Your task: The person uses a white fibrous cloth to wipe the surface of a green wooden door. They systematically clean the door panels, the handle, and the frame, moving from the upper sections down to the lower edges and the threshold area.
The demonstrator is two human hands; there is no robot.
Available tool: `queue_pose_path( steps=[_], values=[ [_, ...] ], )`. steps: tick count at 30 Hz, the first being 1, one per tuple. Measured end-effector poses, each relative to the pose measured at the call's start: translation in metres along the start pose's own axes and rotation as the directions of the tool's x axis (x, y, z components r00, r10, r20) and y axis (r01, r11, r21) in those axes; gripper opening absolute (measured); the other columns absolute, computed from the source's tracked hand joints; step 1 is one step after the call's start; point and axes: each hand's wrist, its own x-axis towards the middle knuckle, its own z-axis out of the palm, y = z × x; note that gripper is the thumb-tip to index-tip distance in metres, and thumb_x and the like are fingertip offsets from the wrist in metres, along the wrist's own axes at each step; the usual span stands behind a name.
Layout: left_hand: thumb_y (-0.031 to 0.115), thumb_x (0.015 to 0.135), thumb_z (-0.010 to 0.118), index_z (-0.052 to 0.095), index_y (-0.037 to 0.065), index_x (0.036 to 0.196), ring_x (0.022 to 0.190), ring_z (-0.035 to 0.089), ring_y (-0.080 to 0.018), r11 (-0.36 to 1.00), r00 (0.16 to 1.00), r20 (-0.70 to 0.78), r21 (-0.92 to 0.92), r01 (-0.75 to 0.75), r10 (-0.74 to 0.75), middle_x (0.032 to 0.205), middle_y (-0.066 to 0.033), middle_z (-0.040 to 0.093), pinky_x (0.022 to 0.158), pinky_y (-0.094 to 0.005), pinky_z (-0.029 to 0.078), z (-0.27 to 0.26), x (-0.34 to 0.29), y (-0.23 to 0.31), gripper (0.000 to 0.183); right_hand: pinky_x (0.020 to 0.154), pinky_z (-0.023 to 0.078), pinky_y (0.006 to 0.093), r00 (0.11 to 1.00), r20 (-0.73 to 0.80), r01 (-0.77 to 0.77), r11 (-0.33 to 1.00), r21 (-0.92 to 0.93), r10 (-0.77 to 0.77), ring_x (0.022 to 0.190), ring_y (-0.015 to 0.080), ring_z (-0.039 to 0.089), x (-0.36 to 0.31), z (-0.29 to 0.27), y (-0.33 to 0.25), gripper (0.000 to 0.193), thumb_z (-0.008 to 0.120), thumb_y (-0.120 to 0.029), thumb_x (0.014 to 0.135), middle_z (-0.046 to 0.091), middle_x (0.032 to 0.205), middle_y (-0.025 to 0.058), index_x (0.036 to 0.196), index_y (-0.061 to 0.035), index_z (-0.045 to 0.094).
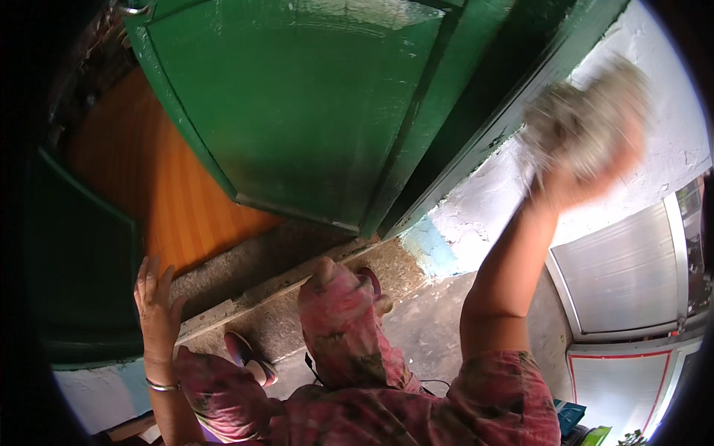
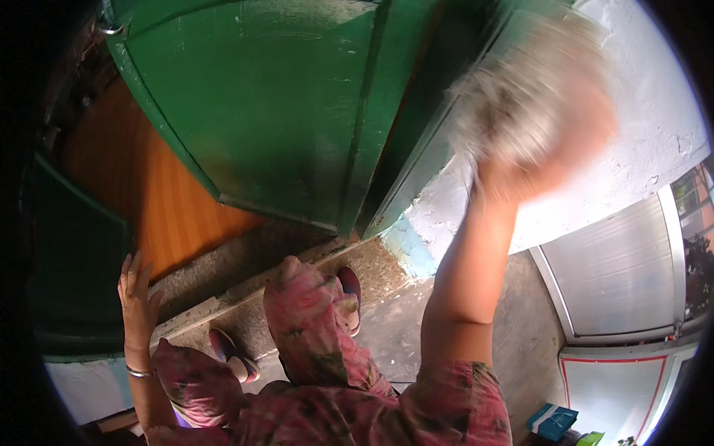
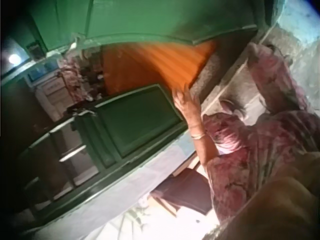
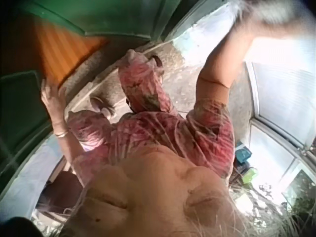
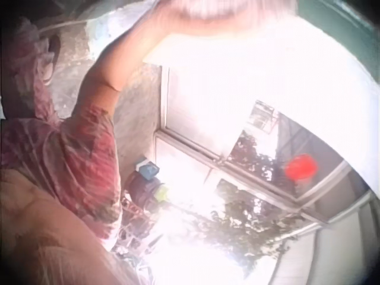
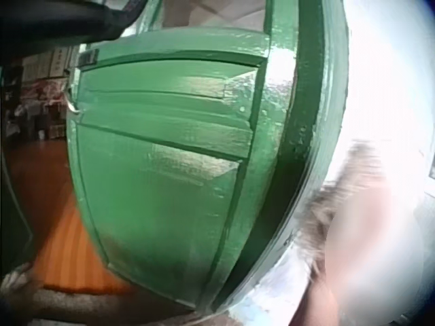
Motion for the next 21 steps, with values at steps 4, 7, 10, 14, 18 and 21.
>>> queue_pose_path(
  steps=[4,7,10,14,18,21],
  values=[
    [0.004,0.071,0.074,0.059,0.005,0.123,0.138,0.032,-0.0319,0.996,0.997,0.077,-0.085,0.014,-0.008,0.146,-0.0110,0.040,0.110,-0.0438,0.030,0.021,-0.006,0.002,0.054,0.102,0.035,0.0427,0.994,-0.092,-0.058,0.998,0.014,0.059,0.114,0.0332,0.046,-0.048,0.065,-0.004,0.055,0.070,0.001,0.071,0.055,0.120,0.0156,0.123,-0.0036,0.054],
    [0.005,0.071,0.075,0.058,0.006,0.123,0.139,0.031,-0.0311,0.995,0.990,0.140,-0.101,0.010,0.004,0.147,-0.0102,0.038,0.109,-0.0459,0.030,0.039,-0.015,0.000,0.055,0.102,0.034,0.0428,0.965,-0.044,-0.260,0.966,-0.012,0.259,0.113,0.0347,0.046,-0.095,0.066,-0.012,0.058,0.066,0.004,0.071,0.052,0.119,0.0188,0.127,-0.0014,0.050],
    [0.007,0.072,0.075,0.055,0.007,0.124,0.140,0.028,-0.0305,0.995,0.979,0.204,-0.094,0.019,0.001,0.148,-0.0096,0.037,0.110,-0.0474,0.028,0.046,-0.020,-0.002,0.056,0.103,0.032,0.0423,0.897,0.014,-0.442,0.896,0.041,0.442,0.112,0.0358,0.046,-0.166,0.067,-0.027,0.056,0.061,0.006,0.075,0.047,0.116,0.0206,0.128,0.0021,0.045],
    [0.009,0.073,0.074,0.054,0.008,0.126,0.140,0.028,-0.0310,0.993,0.977,0.210,-0.116,-0.007,0.032,0.147,-0.0102,0.037,0.111,-0.0473,0.027,0.048,-0.026,-0.008,0.056,0.107,0.029,0.0403,0.700,0.112,-0.711,0.704,0.008,0.705,0.119,0.0312,0.042,-0.265,0.067,-0.053,0.058,0.066,-0.004,0.081,0.042,0.120,0.0173,0.130,0.0045,0.037],
    [0.009,0.074,0.073,0.054,0.008,0.127,0.140,0.028,-0.0316,0.994,0.960,0.279,-0.111,0.021,0.011,0.147,-0.0103,0.037,0.111,-0.0472,0.027,0.050,-0.026,-0.011,0.057,0.102,0.035,0.0381,0.613,0.089,-0.790,0.611,0.048,0.785,0.113,0.0268,0.045,-0.291,0.069,-0.062,0.055,0.066,-0.003,0.081,0.042,0.120,0.0153,0.128,0.0036,0.036],
    [0.009,0.074,0.073,0.054,0.008,0.128,0.140,0.029,-0.0321,0.992,0.958,0.287,-0.127,0.015,0.022,0.147,-0.0104,0.038,0.111,-0.0474,0.028,0.053,-0.026,-0.015,0.057,0.091,0.044,0.0327,0.448,0.155,-0.881,0.406,0.241,0.880,0.101,0.0223,0.051,-0.276,0.060,-0.053,0.053,0.068,-0.004,0.082,0.048,0.115,0.0128,0.126,0.0013,0.039]
  ],
)
